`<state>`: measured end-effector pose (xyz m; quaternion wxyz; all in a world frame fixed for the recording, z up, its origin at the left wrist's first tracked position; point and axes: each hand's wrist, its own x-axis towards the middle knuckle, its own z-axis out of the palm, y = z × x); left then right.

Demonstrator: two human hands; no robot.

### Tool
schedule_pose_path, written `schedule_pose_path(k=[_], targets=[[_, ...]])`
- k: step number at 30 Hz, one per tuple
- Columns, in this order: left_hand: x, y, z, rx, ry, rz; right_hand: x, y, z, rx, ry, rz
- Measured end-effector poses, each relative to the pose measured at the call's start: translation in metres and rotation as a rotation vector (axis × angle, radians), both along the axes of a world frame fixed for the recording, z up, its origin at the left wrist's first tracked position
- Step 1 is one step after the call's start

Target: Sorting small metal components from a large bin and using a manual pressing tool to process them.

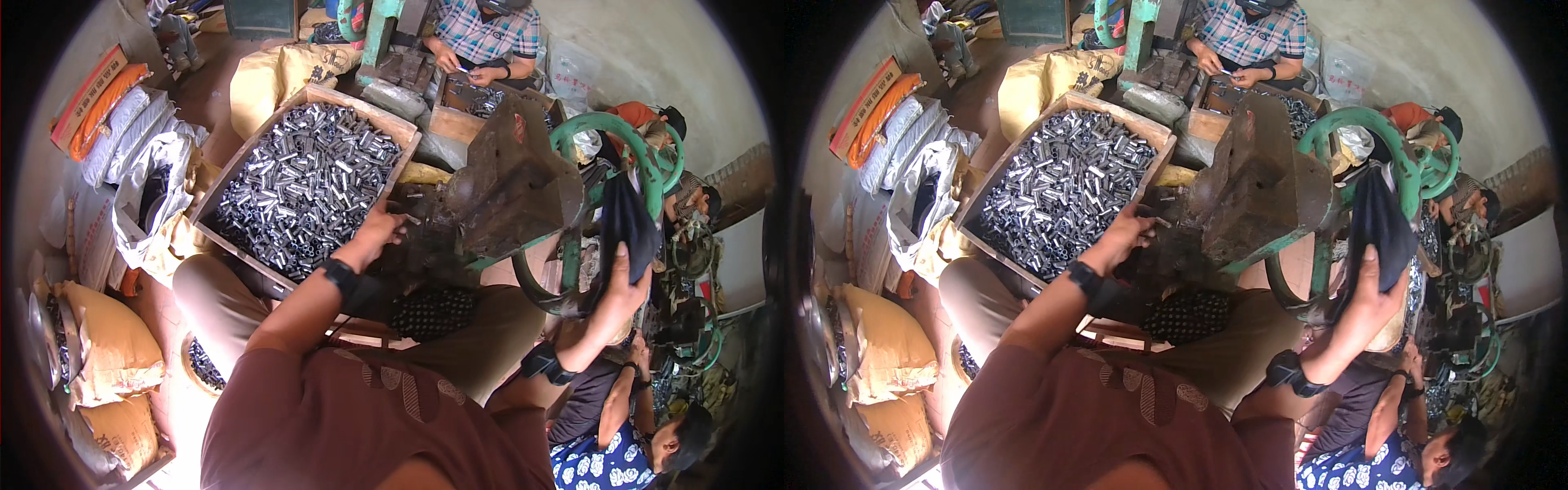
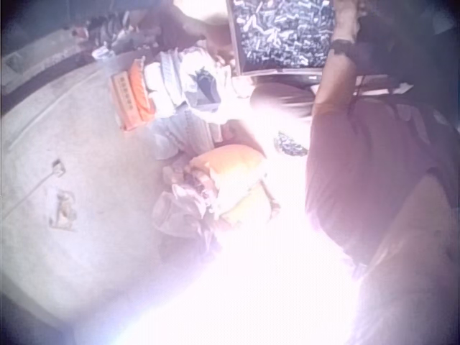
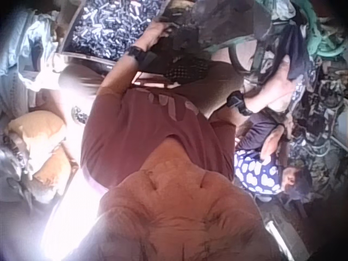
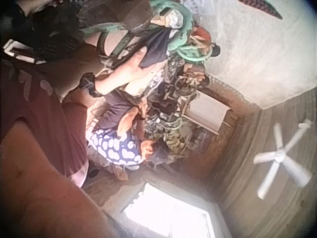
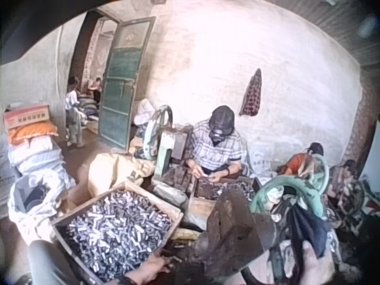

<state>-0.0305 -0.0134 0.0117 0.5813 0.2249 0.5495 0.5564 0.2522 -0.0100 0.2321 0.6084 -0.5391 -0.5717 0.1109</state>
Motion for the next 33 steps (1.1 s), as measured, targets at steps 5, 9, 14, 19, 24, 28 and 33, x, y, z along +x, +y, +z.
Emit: schedule_pose_path(k=[5,9,14,19,24,28,33], targets=[[-0.013,-0.009,0.0,0.124,-0.312,-0.034,0.002,0.005,0.019,-0.067,0.014,0.081],[0.002,0.009,-0.009,0.059,-0.3,-0.037,0.007,0.012,0.014,-0.061,-0.016,0.06],[0.017,0.016,-0.013,0.051,-0.163,0.1,0.01,0.007,-0.002,-0.045,-0.016,-0.047],[0.018,0.01,-0.017,0.067,-0.16,0.101,-0.001,-0.012,-0.047,0.121,0.058,-0.176],[0.018,0.012,-0.02,0.066,-0.172,0.124,0.003,-0.007,-0.052,0.143,0.048,-0.089],[0.024,0.015,-0.017,0.052,-0.093,0.139,0.0,-0.004,-0.01,0.047,0.083,0.002],[0.044,0.022,-0.014,0.048,0.152,0.176,-0.003,-0.005,0.01,-0.049,-0.001,0.034]])
